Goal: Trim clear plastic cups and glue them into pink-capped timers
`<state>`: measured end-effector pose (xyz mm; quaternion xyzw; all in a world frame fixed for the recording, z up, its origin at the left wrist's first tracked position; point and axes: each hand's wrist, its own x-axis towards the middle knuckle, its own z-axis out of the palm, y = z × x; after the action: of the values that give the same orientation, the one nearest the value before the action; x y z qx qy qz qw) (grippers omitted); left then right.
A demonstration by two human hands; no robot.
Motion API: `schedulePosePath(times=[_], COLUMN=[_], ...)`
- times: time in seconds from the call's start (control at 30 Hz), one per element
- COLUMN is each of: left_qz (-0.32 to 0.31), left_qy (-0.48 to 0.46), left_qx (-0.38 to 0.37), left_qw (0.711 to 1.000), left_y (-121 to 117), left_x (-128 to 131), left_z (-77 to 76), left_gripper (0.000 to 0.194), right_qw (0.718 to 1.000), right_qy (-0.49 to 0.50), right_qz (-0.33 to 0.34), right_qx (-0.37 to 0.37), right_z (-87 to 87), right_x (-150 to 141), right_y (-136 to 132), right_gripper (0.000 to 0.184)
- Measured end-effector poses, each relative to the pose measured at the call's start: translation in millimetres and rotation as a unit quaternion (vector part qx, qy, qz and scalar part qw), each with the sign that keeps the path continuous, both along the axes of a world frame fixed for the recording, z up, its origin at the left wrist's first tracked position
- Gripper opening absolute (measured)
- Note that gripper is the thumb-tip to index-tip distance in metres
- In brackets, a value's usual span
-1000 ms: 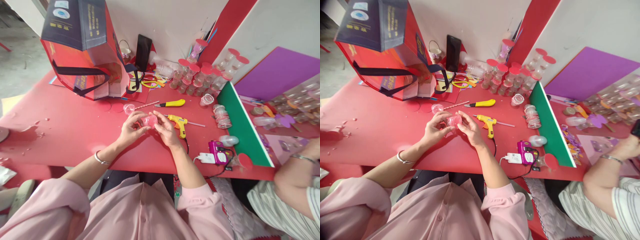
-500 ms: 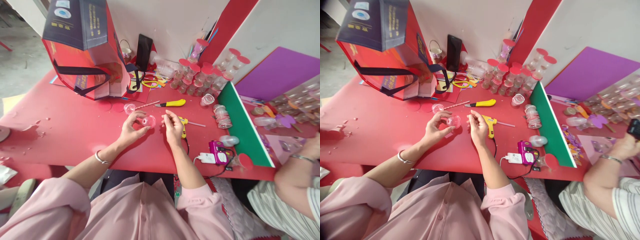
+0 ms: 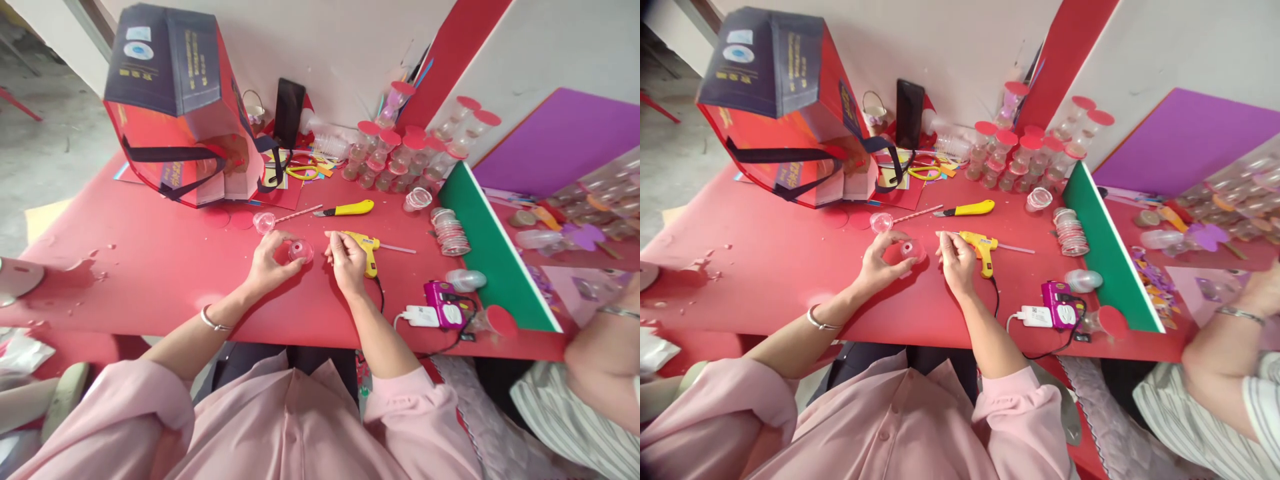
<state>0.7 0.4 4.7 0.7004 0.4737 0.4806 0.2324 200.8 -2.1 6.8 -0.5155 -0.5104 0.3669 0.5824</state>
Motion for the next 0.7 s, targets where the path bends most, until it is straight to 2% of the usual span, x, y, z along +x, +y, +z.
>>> schedulePosePath(times=[0.1,0.2,0.27,0.53,0.7], left_qz=[0.001,0.007,0.013,0.012,0.015], left_qy=[0.054,0.123,0.167,0.240,0.259], left_qx=[0.015,0.027,0.029,0.039,0.021], left_qw=[0.998,0.992,0.985,0.970,0.966], left_y=[2.3,5.0,6.4,11.6,10.8], left_x=[1.0,3.3,4.0,0.8,0.5], left_z=[-2.4,-6.4,-9.2,-20.7,-19.9], left_gripper=[0.029,0.028,0.028,0.040,0.048], right_qw=[0.986,0.938,0.914,0.886,0.872], right_qy=[-0.134,-0.274,-0.322,-0.386,-0.407], right_qz=[-0.034,-0.058,-0.055,-0.044,-0.048], right_qx=[0.093,0.206,0.243,0.252,0.269], right_z=[-0.3,-2.7,-6.1,-17.6,-17.4], right_x=[0.2,1.6,1.8,2.4,4.5], right_y=[-1.5,-0.4,0.7,-1.4,-0.8], right_gripper=[0.032,0.030,0.027,0.020,0.017])
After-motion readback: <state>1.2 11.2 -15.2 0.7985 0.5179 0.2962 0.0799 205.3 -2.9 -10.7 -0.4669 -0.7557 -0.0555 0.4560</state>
